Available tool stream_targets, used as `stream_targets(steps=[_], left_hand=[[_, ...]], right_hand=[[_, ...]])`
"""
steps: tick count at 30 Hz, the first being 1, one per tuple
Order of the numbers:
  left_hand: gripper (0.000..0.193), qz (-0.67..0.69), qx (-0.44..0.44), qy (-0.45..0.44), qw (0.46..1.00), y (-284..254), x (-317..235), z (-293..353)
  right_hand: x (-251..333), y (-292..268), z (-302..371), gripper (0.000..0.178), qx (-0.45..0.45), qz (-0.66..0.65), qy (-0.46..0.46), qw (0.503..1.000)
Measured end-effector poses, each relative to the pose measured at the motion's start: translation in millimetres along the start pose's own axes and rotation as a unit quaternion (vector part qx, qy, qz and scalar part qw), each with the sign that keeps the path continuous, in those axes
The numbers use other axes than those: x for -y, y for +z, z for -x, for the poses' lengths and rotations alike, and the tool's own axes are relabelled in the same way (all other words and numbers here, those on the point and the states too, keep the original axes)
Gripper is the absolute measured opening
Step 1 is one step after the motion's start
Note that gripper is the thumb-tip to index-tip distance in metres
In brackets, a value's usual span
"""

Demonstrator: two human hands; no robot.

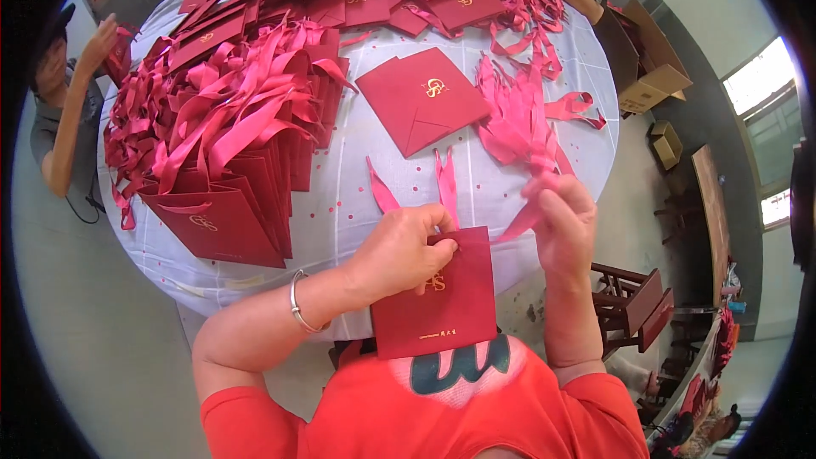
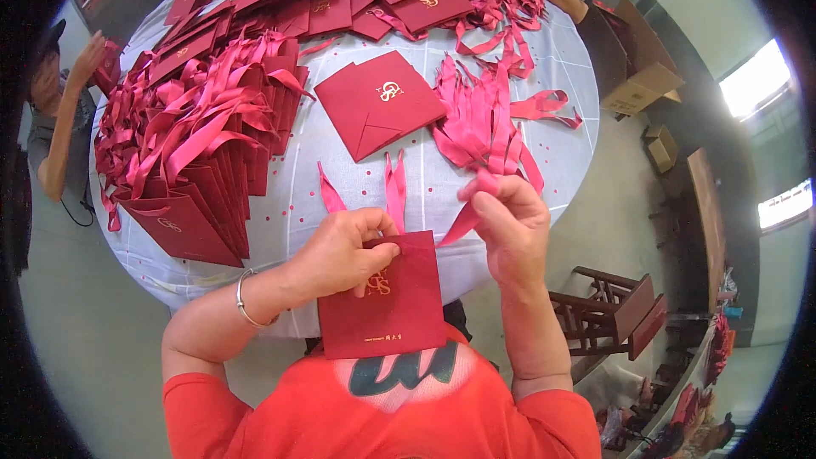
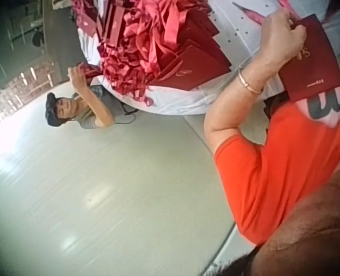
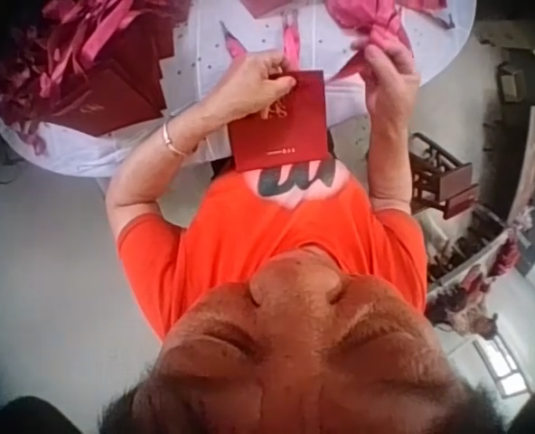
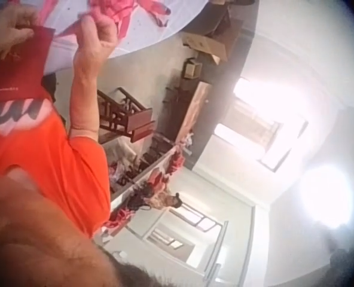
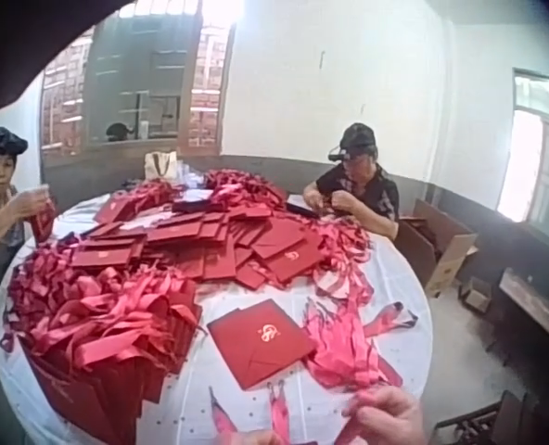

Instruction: The person assembles gift bags by threading ribbon handles through slits in paper bags and securing them by hand.

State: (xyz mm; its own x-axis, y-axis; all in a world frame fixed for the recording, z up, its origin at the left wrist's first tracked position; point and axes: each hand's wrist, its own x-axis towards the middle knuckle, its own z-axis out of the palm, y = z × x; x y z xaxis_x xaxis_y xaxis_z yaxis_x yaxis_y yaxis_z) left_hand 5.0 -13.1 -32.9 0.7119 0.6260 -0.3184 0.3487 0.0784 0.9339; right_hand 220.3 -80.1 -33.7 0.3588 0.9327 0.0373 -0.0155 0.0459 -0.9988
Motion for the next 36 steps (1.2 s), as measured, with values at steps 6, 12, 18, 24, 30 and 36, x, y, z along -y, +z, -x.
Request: stream_targets(steps=[6,12,18,24,30,36], left_hand=[[0.013,0.005,0.002,0.007,1.0,1,6,-3],[0.013,0.007,0.008,-0.008,1.0,-1,4,-2],[0.013,0.014,0.008,-0.006,1.0,0,6,-2],[0.013,0.001,0.01,-0.001,1.0,0,5,-2],[0.016,-0.004,0.003,-0.014,1.0,1,1,-1],[0.016,-0.061,-0.02,0.029,0.998,2,0,2]], right_hand=[[4,-2,-20,0.008,-0.08,-0.343,-0.015,0.936],[21,0,-17,0.019,-0.059,-0.303,-0.099,0.946],[25,7,-6,0.032,-0.039,-0.209,-0.164,0.963],[43,21,10,0.038,0.0,-0.148,-0.174,0.974],[39,10,13,0.038,0.018,-0.046,-0.299,0.953],[49,7,27,0.035,0.018,-0.05,-0.324,0.945]])
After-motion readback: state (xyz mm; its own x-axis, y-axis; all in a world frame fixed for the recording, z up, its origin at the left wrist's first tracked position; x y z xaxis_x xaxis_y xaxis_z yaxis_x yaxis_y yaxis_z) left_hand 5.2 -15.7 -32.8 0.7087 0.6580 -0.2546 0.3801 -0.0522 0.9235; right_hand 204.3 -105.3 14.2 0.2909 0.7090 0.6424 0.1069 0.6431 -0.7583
